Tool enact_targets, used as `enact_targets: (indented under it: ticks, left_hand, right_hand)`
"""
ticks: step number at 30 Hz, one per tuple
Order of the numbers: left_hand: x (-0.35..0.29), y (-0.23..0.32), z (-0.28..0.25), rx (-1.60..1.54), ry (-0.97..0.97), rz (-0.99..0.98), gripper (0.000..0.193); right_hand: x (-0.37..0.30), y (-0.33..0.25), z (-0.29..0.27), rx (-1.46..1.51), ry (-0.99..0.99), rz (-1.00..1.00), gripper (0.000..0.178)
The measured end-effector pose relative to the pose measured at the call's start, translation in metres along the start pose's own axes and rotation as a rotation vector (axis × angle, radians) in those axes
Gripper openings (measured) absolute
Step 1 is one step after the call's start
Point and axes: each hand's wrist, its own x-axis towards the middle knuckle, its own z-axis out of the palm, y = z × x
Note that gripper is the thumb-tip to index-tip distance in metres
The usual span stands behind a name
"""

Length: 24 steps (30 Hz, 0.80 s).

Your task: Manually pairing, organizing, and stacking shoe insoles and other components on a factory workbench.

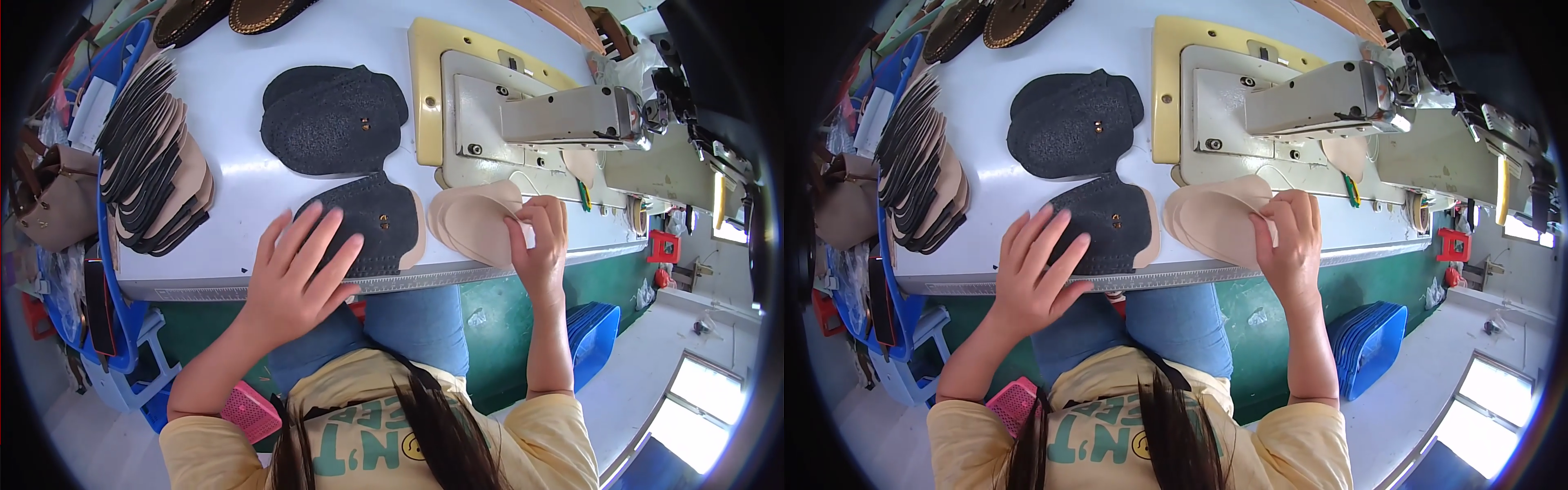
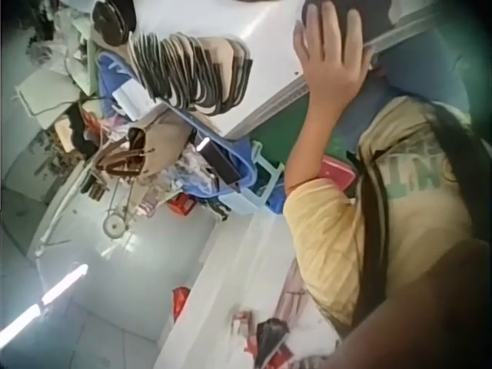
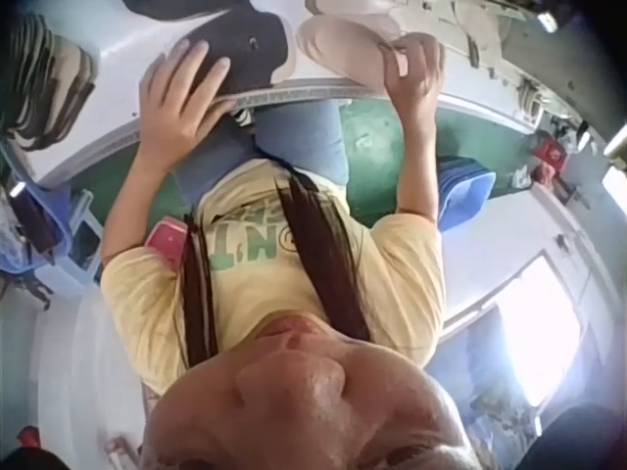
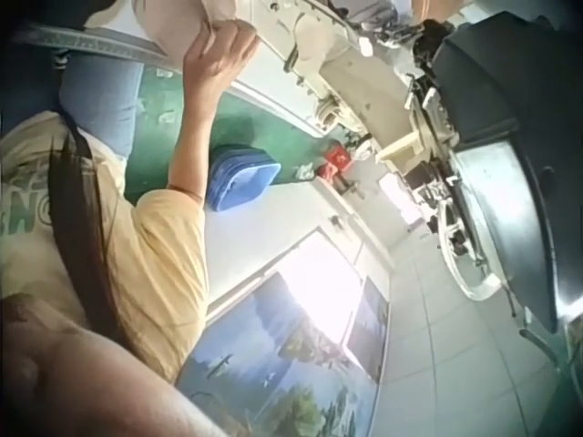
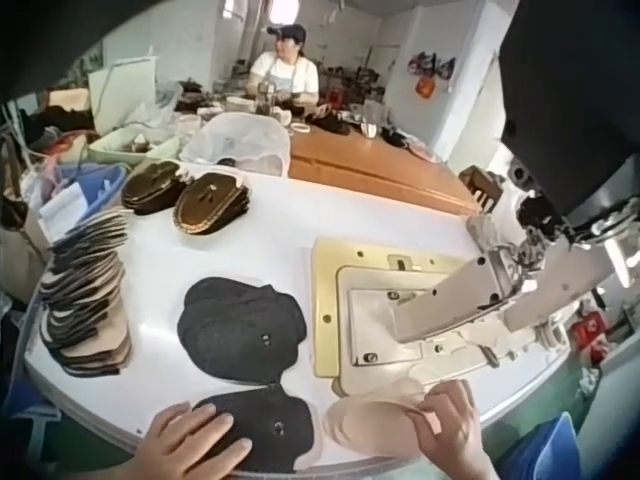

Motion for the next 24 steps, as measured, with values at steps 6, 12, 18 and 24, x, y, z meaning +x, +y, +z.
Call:
enact_targets:
  ticks: [6, 12, 18, 24]
  left_hand:
    - [-0.032, 0.005, 0.013, 0.029, 0.118, -0.054, 0.041]
    - [-0.038, 0.005, 0.017, 0.075, 0.167, -0.068, 0.036]
    - [-0.037, 0.005, 0.02, 0.077, 0.196, -0.067, 0.034]
    - [-0.038, 0.006, 0.025, 0.131, 0.247, -0.067, 0.031]
  right_hand:
    - [0.0, -0.006, -0.001, -0.104, -0.046, -0.017, 0.032]
    - [-0.003, -0.013, 0.006, -0.11, -0.03, 0.116, 0.033]
    - [-0.006, -0.01, 0.013, -0.204, 0.066, -0.03, 0.034]
    - [-0.014, 0.001, 0.007, 0.116, 0.011, -0.048, 0.027]
